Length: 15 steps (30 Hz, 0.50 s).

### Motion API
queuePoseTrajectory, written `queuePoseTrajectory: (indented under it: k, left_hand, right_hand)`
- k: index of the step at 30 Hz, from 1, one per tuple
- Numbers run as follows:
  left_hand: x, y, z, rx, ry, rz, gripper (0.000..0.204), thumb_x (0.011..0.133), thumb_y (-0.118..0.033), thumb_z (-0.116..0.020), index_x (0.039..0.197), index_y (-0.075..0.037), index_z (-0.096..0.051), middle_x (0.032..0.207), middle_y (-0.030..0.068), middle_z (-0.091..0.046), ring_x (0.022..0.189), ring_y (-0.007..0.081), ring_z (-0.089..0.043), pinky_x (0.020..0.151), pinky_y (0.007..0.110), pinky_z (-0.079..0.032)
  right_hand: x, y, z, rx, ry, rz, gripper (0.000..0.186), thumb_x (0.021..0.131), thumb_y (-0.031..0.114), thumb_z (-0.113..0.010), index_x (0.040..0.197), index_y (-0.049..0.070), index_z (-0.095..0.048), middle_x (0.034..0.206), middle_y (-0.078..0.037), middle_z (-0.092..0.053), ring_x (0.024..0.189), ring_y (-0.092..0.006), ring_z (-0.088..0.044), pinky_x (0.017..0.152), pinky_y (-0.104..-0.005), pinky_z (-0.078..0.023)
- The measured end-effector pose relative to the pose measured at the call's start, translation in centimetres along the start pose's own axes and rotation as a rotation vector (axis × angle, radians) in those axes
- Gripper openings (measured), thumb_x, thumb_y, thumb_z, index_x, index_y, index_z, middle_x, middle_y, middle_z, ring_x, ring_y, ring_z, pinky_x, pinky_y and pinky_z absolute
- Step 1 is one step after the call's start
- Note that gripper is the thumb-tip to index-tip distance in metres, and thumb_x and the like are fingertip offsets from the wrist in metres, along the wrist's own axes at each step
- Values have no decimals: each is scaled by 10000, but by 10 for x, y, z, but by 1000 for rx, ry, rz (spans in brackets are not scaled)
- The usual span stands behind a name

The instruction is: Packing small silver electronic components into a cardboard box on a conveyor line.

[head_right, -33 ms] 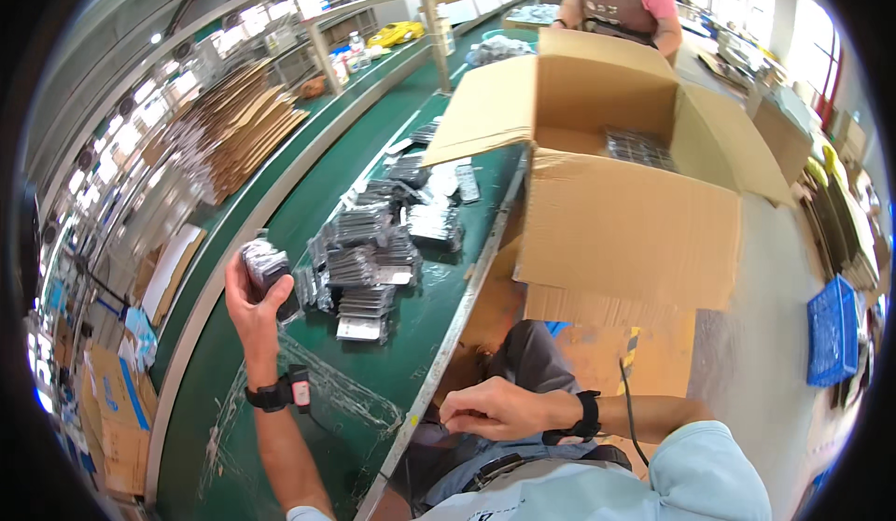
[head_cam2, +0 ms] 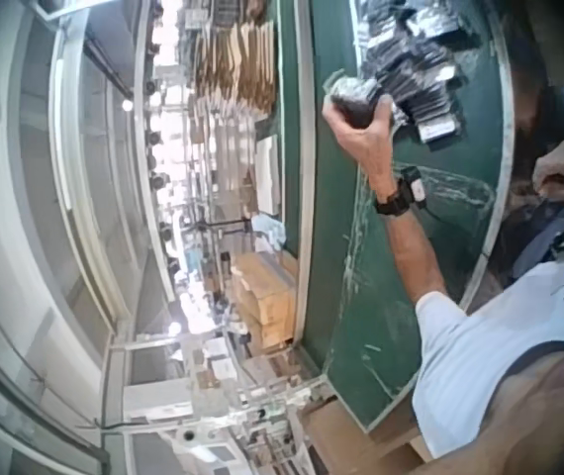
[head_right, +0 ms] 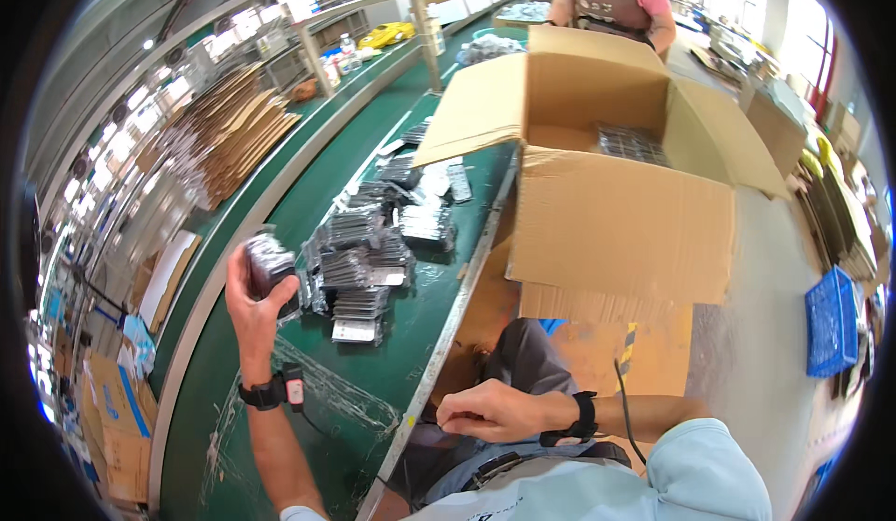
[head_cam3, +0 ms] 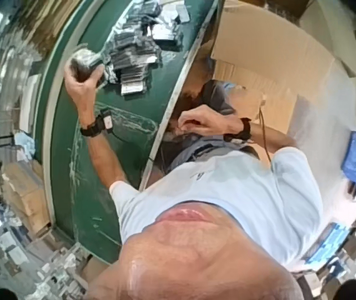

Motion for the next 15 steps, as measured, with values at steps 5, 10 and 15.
queuePoseTrajectory:
  k: [5, 10, 15]
  left_hand:
    - [44, -13, -94, 667, 546, -372, 702, 601, -140, -862, 1227, -38, -561, 1176, 137, -598, 1112, 337, -598, 974, 424, -477]
    - [81, 33, -166, 858, 812, -445, 735, 601, -198, -842, 1265, -69, -557, 1193, 121, -582, 1157, 341, -548, 1011, 445, -414]
    - [110, 86, -224, 1074, 1027, -529, 759, 589, -204, -831, 1291, -90, -565, 1169, 77, -593, 1172, 296, -526, 1034, 505, -374]
  right_hand:
    - [-20, -19, -6, 53, -74, -15, 52, 985, 86, -593, 1019, 47, -586, 789, -68, -600, 643, -199, -562, 594, -315, -451]
    - [-39, -25, -11, 61, -82, -114, 90, 998, 127, -595, 1035, 45, -597, 797, -83, -590, 669, -208, -572, 622, -330, -467]
    - [-59, -42, -5, 105, -137, -247, 169, 1004, 180, -611, 1104, 45, -633, 850, -75, -638, 686, -146, -575, 633, -298, -478]
Point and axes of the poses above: each hand's wrist, its own x-axis towards the middle knuckle, its own z-axis out of the back of the hand, y = z × x, the point moved 3 cm from there along x, towards the middle knuckle
